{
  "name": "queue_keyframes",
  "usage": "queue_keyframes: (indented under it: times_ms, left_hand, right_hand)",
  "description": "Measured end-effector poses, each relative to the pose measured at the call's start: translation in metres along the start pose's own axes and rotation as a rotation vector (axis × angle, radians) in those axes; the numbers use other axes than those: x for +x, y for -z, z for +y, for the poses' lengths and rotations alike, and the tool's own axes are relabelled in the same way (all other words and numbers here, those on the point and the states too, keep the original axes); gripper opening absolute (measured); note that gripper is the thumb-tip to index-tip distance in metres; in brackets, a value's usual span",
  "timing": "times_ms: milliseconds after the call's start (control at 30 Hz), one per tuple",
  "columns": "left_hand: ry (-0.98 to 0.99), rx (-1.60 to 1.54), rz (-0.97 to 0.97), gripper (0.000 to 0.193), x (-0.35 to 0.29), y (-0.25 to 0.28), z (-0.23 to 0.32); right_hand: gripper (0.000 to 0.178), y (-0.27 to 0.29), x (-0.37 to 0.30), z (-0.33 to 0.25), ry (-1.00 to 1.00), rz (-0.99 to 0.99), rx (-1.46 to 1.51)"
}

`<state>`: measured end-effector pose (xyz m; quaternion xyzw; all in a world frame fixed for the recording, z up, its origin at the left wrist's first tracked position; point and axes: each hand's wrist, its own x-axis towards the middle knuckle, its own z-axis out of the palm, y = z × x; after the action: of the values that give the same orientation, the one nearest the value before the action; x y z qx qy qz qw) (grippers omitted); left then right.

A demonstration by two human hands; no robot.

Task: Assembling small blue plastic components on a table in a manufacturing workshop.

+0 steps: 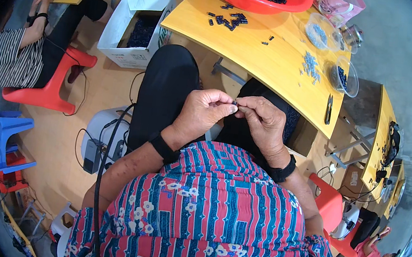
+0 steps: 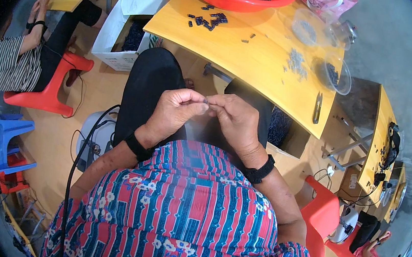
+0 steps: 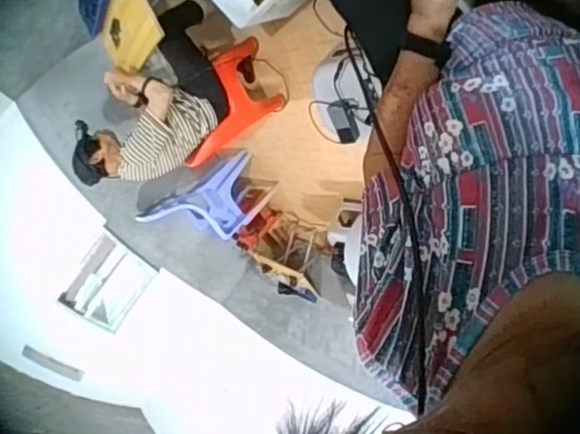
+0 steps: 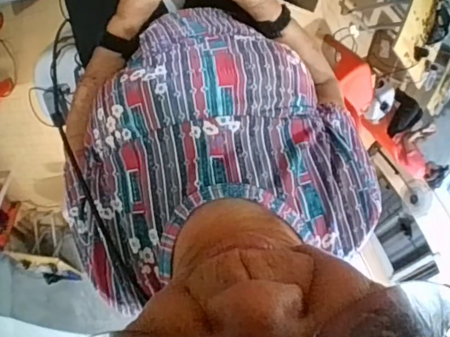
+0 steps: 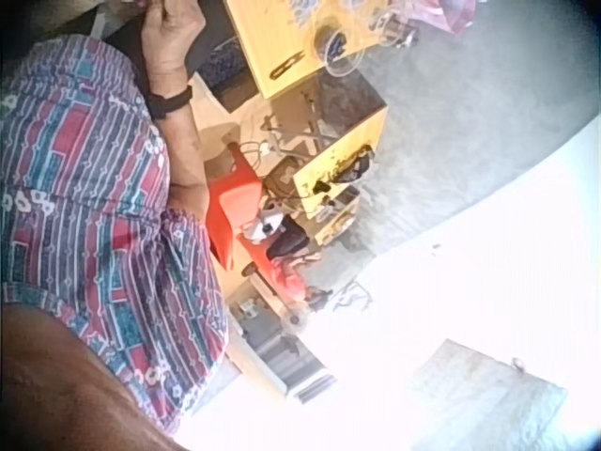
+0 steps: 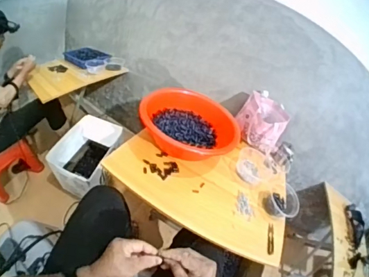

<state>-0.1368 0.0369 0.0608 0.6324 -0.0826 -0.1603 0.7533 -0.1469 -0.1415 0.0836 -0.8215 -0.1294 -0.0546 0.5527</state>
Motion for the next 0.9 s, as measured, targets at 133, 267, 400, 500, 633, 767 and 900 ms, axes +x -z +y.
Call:
queue_keyframes:
  times_ms: [133, 267, 400, 500, 633, 767, 900]
  left_hand:
    - [0.059, 0.044, 0.012, 0.012, 0.000, 0.001, 0.001]
    - [0.055, 0.059, 0.007, 0.011, -0.002, 0.000, 0.004]
    - [0.079, 0.058, 0.013, 0.010, -0.007, 0.001, -0.002]
    - [0.011, 0.071, 0.021, 0.010, -0.005, -0.001, -0.002]
    - [0.085, 0.041, -0.012, 0.010, 0.003, 0.003, 0.002]
    - [0.039, 0.042, 0.038, 0.011, 0.011, 0.006, 0.002]
    - [0.071, 0.087, 0.041, 0.012, 0.012, 0.008, 0.000]
  right_hand:
    - [0.021, 0.004, 0.003, 0.001, 0.082, -0.048, -0.072]
    - [0.024, 0.003, 0.001, 0.007, 0.155, -0.069, -0.153]
    - [0.027, 0.005, -0.003, 0.011, 0.240, -0.148, -0.201]
    - [0.028, 0.008, -0.003, 0.005, 0.237, -0.160, -0.214]
    - [0.027, 0.012, 0.009, 0.005, 0.233, -0.162, -0.189]
    - [0.019, 0.024, 0.035, 0.011, -0.039, -0.020, -0.124]
    - [0.016, 0.042, 0.082, 0.021, 0.069, 0.109, -0.412]
